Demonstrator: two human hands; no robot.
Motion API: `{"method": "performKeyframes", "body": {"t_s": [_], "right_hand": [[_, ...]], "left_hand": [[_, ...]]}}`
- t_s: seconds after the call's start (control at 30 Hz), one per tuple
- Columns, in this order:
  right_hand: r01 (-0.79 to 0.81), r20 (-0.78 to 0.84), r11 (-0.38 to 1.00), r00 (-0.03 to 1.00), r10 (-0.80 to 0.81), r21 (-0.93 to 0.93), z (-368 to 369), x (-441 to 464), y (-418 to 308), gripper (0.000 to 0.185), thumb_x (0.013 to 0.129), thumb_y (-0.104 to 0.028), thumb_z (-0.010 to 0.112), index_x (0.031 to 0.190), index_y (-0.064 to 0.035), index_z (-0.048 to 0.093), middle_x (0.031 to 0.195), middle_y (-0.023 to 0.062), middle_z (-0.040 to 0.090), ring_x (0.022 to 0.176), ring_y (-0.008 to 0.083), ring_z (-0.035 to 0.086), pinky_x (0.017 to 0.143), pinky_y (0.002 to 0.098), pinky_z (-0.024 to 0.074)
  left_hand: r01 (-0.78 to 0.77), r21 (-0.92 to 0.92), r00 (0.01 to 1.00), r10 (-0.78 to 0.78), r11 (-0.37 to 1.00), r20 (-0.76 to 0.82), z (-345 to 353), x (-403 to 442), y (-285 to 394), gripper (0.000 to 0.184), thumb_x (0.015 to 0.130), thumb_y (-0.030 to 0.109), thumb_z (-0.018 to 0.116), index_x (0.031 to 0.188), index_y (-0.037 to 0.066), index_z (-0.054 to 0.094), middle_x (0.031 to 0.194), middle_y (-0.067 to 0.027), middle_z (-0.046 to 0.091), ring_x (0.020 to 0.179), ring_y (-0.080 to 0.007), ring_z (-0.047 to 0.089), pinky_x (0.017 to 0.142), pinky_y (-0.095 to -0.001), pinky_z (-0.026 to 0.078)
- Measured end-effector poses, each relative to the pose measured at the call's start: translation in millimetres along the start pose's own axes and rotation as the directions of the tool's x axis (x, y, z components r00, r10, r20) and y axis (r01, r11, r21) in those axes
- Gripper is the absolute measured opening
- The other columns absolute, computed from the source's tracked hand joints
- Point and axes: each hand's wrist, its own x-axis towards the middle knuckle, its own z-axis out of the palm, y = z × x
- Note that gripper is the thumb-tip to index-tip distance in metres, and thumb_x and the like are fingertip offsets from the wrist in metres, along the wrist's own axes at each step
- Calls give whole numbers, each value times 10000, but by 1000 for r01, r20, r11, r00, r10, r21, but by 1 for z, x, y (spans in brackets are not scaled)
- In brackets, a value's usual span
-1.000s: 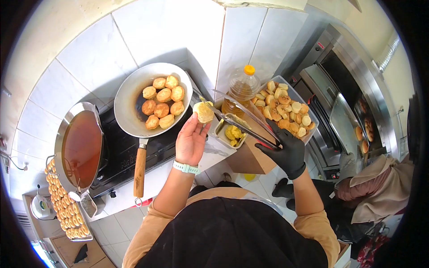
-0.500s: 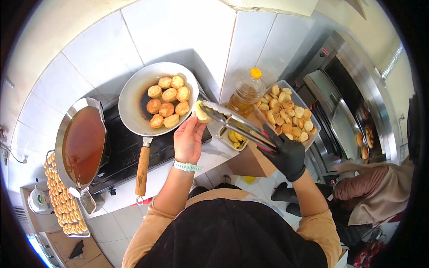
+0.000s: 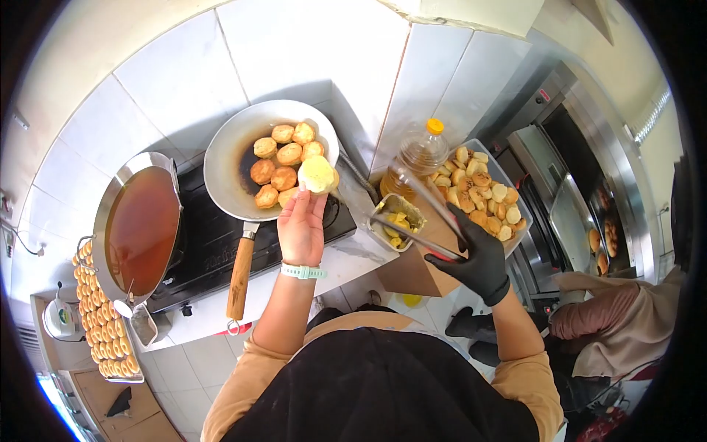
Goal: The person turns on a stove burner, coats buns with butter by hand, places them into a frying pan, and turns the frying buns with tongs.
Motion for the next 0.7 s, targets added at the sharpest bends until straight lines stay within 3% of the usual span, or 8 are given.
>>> {"method": "performKeyframes", "body": {"t_s": [0.03, 0.1, 0.2, 0.27, 0.4, 0.5, 0.6, 0.7], "right_hand": [[-261, 200, 952, 953, 227, 161, -8, 4, -5, 725, 658, -310, 761, 1262, -54, 452, 653, 26, 517, 568, 66, 517, 529, 224, 432], [-201, 200, 853, 973, 117, 482, 14, 2, 13, 701, 675, -294, 752, 1257, -42, 452, 702, 5, 537, 577, 59, 501, 533, 222, 433], [-390, 442, 697, 890, 116, 601, 26, 3, 22, 637, 706, -239, 723, 1253, -51, 457, 774, -30, 543, 543, 38, 460, 495, 185, 401], [-662, 704, 549, 689, 175, 511, 20, 6, 15, 621, 711, -222, 714, 1253, -61, 459, 770, -30, 536, 521, 24, 449, 468, 169, 379], [-734, 766, 399, 633, 113, 549, 29, 11, 25, 597, 726, -173, 689, 1265, -77, 450, 741, -36, 516, 470, 21, 399, 422, 163, 339], [-808, 848, 322, 529, 28, 493, 30, 11, 38, 669, 707, -104, 634, 1314, -36, 361, 715, -7, 468, 500, 37, 409, 434, 168, 329], [-782, 835, 405, 545, 77, 473, 18, 9, 35, 678, 696, -99, 646, 1306, -15, 364, 750, 1, 490, 508, 44, 427, 438, 172, 340], [-618, 623, 604, 744, 242, 504, 3, 8, 21, 747, 659, -108, 713, 1308, -3, 359, 791, -8, 504, 543, 34, 440, 469, 173, 362]], "left_hand": [[-25, -15, 1000, 25, 1000, 17, 3, -2, 1, 192, 878, 53, 503, 1042, -44, 528, 1072, -120, 576, 990, -195, 565, 912, -328, 454], [-69, -45, 997, 71, 997, 44, 10, -7, 0, 189, 879, 44, 497, 1047, -38, 523, 1086, -120, 569, 1011, -196, 557, 930, -330, 444], [-112, -80, 990, 118, 991, 79, 20, -13, 0, 172, 878, 36, 495, 1038, -21, 523, 1088, -114, 568, 1021, -193, 554, 940, -330, 438], [-109, -92, 988, 118, 990, 101, 23, -17, 1, 153, 877, 32, 495, 1021, -7, 529, 1079, -107, 573, 1013, -187, 558, 934, -327, 443], [-21, -69, 989, 31, 997, 143, 33, -28, 11, 149, 880, 35, 487, 1019, 5, 531, 1060, -96, 585, 991, -178, 571, 918, -318, 449], [48, -100, 986, -31, 994, 162, 36, -30, 21, 164, 878, 40, 489, 1033, 2, 525, 1062, -100, 583, 1000, -184, 568, 924, -327, 444], [-66, -57, 988, 73, 996, 136, 41, -28, 34, 152, 872, 46, 502, 1016, 4, 522, 1068, -104, 580, 1005, -189, 569, 925, -331, 444], [-253, 74, 961, 242, 965, 131, 38, -20, 40, 119, 892, 74, 486, 981, -2, 511, 1067, -117, 574, 1021, -207, 558, 938, -361, 434]]}}
